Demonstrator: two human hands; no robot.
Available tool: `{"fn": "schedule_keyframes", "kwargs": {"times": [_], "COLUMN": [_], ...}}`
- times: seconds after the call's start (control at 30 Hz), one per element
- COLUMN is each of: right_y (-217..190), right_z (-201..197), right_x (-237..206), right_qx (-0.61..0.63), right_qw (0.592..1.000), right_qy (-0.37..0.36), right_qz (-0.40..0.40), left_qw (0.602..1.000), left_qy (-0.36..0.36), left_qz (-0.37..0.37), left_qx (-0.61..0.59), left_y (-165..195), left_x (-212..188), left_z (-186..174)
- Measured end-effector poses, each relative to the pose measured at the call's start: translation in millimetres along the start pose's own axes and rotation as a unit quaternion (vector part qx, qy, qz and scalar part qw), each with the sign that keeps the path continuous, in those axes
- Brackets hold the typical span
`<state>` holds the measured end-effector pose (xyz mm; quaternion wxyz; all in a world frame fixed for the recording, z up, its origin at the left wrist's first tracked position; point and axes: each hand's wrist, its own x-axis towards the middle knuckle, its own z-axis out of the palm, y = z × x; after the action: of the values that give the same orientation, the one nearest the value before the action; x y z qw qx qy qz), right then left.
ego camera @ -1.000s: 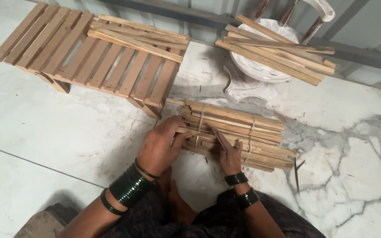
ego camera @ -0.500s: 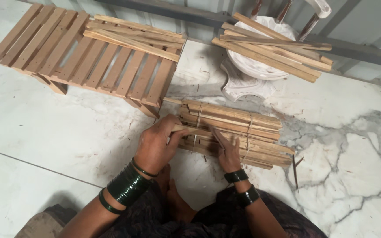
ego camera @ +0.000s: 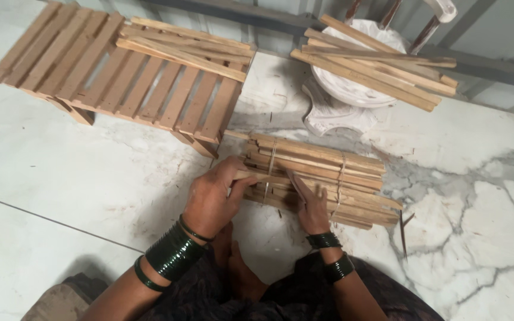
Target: The person sits on the floor and repeatedly rubs a small wooden stick against a bundle of similar sticks to smooth its surface. The person holds the bundle with one hand and rubs the stick with the other, occasionally adjusting the stick's position.
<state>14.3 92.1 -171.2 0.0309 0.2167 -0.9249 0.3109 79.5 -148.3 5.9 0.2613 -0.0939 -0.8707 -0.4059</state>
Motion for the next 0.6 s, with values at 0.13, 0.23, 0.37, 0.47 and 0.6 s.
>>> {"fn": "schedule_keyframes", "kwargs": {"times": [0.13, 0.23, 0.37, 0.47, 0.6], "right_y": [-22.6, -29.5, -8.2, 5.0, -12.4], "right_z": [-10.0, -7.0, 7.1, 11.5, 2.5], "right_x": [-8.1, -5.2, 9.0, 12.0, -2.5], "right_qx": [0.091, 0.097, 0.01, -0.045, 0.027], "right_qw": [0.996, 0.994, 0.999, 0.996, 0.998], "right_qy": [-0.002, 0.019, -0.021, -0.03, -0.018], "right_qz": [-0.01, -0.045, 0.029, 0.072, 0.061], "left_qw": [1.0, 1.0, 1.0, 0.999, 1.0], "left_qy": [-0.013, -0.009, -0.011, -0.02, -0.018], "left_qz": [-0.011, -0.006, -0.013, -0.026, 0.003], "left_qx": [-0.009, -0.005, -0.001, 0.008, 0.003], "left_y": [3.0, 5.0, 6.6, 6.8, 5.9], "left_x": [0.4, 1.6, 2.2, 1.6, 0.3], "left_z": [2.8, 1.4, -3.0, -2.6, 2.4]}}
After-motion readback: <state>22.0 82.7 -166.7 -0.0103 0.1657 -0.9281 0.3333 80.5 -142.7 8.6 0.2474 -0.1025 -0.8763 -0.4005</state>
